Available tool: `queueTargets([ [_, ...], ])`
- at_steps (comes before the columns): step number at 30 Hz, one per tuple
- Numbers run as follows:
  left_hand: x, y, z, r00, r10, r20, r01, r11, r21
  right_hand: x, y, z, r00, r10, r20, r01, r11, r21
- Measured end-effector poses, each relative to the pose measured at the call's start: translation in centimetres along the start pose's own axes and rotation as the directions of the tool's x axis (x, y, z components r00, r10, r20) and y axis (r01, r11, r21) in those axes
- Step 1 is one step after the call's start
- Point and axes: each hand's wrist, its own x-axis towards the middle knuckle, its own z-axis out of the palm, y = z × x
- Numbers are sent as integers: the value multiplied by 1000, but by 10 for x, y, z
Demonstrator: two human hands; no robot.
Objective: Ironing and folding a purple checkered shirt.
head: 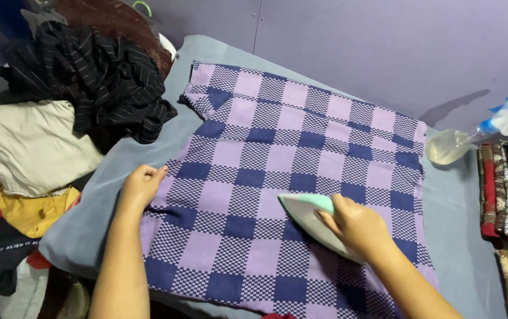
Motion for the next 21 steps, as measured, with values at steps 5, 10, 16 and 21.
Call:
queueTargets([
  [5,-54,47,-59,931,-142,336,93,983,159,-31,11,-6,996,-73,47,74,997,-7],
  [10,-70,3,-47,971,-100,216,74,989,124,20,-47,12,977,-205,57,203,978,40],
  [16,-85,15,-37,991,-40,-125,39,999,-7,106,-171,42,955,-297,26,288,940,181],
  [21,-85,18,-39,983,51,-178,-27,990,139,117,-205,56,960,-279,-37,279,926,255],
])
